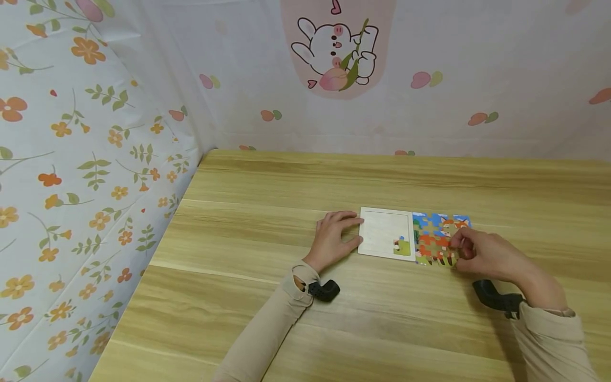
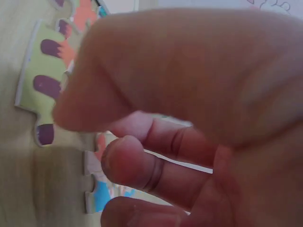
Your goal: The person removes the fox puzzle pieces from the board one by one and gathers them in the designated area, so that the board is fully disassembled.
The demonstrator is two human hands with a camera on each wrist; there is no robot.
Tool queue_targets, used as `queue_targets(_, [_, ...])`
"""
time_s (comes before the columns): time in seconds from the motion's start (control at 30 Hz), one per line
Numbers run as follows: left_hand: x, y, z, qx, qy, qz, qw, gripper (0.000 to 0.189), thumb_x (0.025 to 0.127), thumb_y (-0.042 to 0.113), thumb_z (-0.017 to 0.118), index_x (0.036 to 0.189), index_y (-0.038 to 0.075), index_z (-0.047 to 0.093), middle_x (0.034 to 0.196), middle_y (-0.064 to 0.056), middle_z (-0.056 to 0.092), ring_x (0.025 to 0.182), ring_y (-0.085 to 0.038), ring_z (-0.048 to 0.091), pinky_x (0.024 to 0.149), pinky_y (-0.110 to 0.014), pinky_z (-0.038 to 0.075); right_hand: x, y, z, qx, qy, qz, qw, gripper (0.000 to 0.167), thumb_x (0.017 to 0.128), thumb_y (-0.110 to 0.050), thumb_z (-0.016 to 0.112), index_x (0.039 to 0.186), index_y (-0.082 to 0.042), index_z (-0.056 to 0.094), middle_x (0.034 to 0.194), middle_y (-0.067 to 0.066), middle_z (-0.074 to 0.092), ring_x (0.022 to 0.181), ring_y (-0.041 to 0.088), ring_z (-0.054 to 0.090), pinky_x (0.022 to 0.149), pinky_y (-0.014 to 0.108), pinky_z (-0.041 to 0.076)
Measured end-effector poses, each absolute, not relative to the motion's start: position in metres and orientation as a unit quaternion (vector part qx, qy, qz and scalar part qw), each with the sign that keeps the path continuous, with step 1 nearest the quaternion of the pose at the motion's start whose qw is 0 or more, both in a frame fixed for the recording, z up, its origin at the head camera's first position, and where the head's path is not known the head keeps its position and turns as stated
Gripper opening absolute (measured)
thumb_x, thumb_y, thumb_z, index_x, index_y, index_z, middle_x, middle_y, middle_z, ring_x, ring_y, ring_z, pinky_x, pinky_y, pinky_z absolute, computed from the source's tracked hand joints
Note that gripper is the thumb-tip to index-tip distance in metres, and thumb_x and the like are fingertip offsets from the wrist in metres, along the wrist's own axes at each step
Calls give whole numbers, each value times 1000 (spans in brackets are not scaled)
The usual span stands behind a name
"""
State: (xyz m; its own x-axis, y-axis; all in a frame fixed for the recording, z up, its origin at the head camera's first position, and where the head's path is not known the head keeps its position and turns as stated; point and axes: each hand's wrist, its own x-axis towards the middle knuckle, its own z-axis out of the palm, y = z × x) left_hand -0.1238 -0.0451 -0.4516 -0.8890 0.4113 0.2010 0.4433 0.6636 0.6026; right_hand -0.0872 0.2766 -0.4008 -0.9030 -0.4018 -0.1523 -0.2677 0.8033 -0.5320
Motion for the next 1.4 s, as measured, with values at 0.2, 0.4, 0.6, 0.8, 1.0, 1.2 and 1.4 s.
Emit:
queue_targets(0.2, [-124, -46, -451, -230, -911, -340, 25, 36, 84, 24, 67, 120, 16, 65, 129, 1, 53, 118, -19, 42, 89, -39, 30, -90, 272, -398, -214, 942, -250, 66, 22, 72, -6, 69, 85, -9, 51, 66, -7, 39, 54, 2, 34, 53, 24, 29])
queue_targets(0.4, [-123, -46, -452, -233, -911, -339, 28, 36, 84, 25, 67, 119, 16, 65, 128, 1, 54, 118, -20, 43, 88, -38, 30, -94, 262, -399, -232, 942, -239, 41, 20, 73, -8, 71, 87, -7, 57, 65, -9, 40, 55, 1, 36, 53, 24, 32])
queue_targets(0.6, [-122, -46, -454, -233, -912, -338, 29, 37, 84, 25, 67, 119, 16, 65, 128, 1, 54, 117, -19, 43, 88, -38, 31, -97, 241, -394, -251, 931, -262, 50, 21, 77, -12, 74, 93, -5, 63, 70, -10, 48, 57, 3, 41, 52, 24, 37])
queue_targets(0.8, [-121, -45, -454, -231, -911, -339, 28, 36, 84, 25, 67, 119, 17, 66, 128, 2, 54, 117, -18, 43, 88, -38, 31, -99, 218, -393, -264, 928, -259, 41, 20, 76, -10, 74, 93, -2, 66, 68, -10, 48, 58, 4, 42, 53, 25, 39])
queue_targets(1.0, [-122, -45, -454, -232, -910, -343, 28, 36, 84, 24, 66, 120, 17, 65, 128, 2, 54, 118, -19, 43, 90, -38, 30, -100, 208, -394, -259, 932, -243, 72, 26, 74, -17, 77, 92, -2, 65, 64, -9, 45, 57, 5, 40, 56, 26, 39])
queue_targets(1.2, [-122, -45, -453, -233, -913, -334, 30, 37, 84, 25, 67, 119, 17, 65, 128, 2, 54, 118, -18, 43, 89, -38, 30, -101, 204, -396, -255, 929, -249, 99, 27, 73, -19, 78, 90, -3, 63, 64, -9, 45, 58, 5, 41, 58, 27, 40])
queue_targets(1.4, [-122, -44, -451, -233, -911, -339, 28, 37, 84, 25, 68, 120, 17, 65, 128, 2, 53, 118, -18, 42, 90, -39, 30, -102, 203, -398, -259, 931, -241, 93, 26, 72, -14, 78, 89, -3, 62, 65, -7, 45, 59, 6, 41, 59, 29, 40])
